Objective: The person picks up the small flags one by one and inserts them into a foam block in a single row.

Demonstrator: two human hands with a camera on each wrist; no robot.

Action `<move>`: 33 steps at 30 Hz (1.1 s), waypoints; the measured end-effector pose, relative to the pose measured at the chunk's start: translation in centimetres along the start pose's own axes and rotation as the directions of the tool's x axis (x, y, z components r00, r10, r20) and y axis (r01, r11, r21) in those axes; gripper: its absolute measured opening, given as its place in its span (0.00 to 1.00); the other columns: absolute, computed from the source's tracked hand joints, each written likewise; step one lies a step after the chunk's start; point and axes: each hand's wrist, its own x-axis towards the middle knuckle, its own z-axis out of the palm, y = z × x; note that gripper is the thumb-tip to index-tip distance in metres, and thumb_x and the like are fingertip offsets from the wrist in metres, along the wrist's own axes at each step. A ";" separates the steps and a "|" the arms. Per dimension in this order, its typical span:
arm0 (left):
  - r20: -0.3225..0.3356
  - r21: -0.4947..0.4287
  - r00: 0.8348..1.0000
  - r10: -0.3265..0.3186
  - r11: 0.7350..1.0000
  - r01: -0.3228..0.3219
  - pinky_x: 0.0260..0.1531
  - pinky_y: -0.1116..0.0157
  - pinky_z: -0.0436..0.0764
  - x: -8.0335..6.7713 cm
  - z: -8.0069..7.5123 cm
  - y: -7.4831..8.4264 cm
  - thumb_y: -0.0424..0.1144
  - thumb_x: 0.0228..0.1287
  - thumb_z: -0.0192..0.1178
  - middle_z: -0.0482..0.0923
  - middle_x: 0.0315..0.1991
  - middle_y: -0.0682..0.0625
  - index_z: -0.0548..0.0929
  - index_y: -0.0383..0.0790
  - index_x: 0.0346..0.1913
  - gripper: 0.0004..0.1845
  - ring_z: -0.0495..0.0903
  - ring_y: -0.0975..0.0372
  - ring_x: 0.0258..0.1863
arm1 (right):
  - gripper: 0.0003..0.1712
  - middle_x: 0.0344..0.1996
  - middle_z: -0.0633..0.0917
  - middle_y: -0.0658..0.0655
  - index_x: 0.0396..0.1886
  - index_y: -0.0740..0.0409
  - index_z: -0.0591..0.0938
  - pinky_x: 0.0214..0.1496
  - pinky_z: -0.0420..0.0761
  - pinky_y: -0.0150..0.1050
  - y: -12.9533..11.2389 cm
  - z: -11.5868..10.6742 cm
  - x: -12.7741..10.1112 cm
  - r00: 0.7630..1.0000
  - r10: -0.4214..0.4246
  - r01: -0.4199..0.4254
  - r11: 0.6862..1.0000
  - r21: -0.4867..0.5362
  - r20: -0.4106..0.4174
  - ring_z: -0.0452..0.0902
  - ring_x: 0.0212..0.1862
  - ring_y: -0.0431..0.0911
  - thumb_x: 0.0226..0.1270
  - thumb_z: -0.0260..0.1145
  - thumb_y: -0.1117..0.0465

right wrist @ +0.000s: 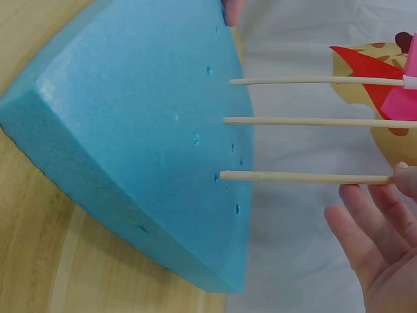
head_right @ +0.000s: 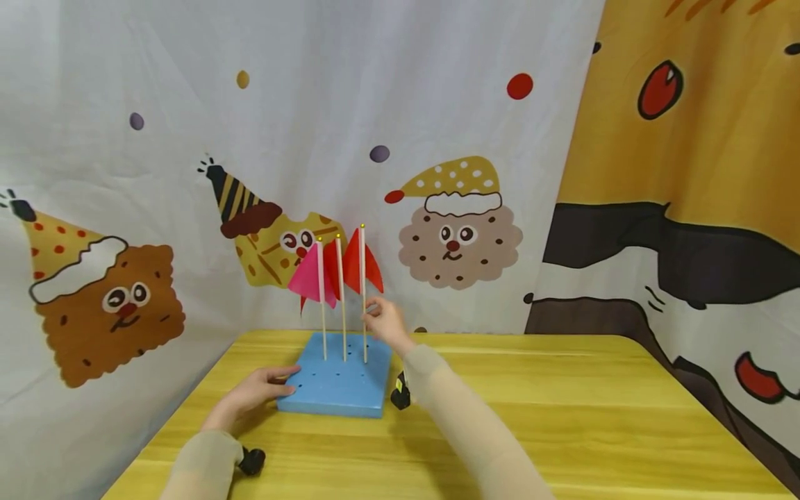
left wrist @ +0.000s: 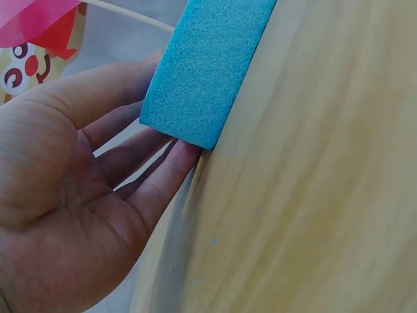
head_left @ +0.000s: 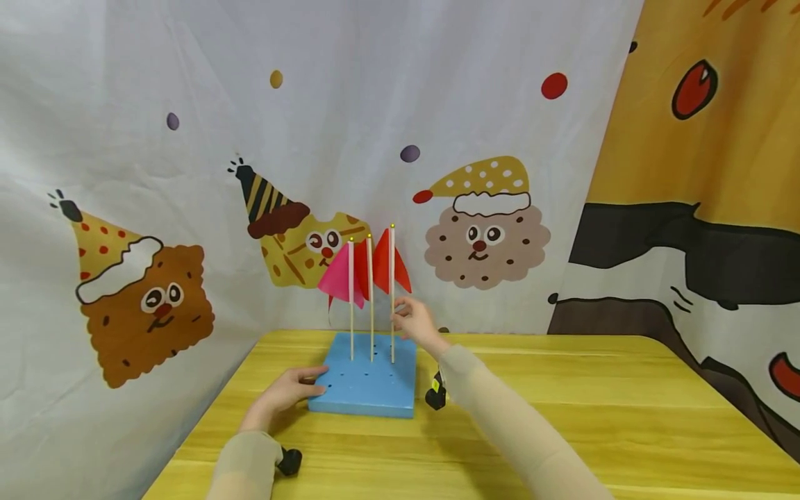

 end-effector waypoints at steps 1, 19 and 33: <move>-0.001 0.001 1.000 0.008 1.000 -0.008 0.54 0.53 0.78 0.0 0.0 0.0 0.43 0.64 0.65 0.63 0.66 0.28 0.71 0.30 0.67 0.32 0.63 0.35 0.64 | 0.09 0.41 0.84 0.69 0.47 0.59 0.78 0.34 0.83 0.58 0.0 0.0 0.0 1.000 -0.002 0.002 1.000 -0.002 0.001 0.81 0.40 0.67 0.69 0.63 0.66; -0.024 0.009 0.999 -0.042 0.999 0.042 0.55 0.49 0.75 -0.2 0.3 0.1 0.37 0.65 0.64 0.64 0.66 0.30 0.71 0.32 0.67 0.30 0.63 0.37 0.65 | 0.09 0.40 0.85 0.64 0.48 0.58 0.79 0.31 0.84 0.54 0.8 0.5 -0.3 1.000 0.010 -0.009 0.999 -0.047 0.020 0.83 0.36 0.58 0.70 0.63 0.65; -0.026 0.017 0.999 -0.036 0.999 0.037 0.56 0.49 0.75 -0.2 0.3 0.1 0.38 0.64 0.65 0.65 0.66 0.30 0.72 0.32 0.67 0.30 0.64 0.37 0.64 | 0.12 0.41 0.85 0.65 0.49 0.61 0.79 0.32 0.84 0.55 1.0 0.5 -0.5 1.000 0.016 -0.015 0.999 -0.033 0.021 0.82 0.39 0.65 0.69 0.64 0.63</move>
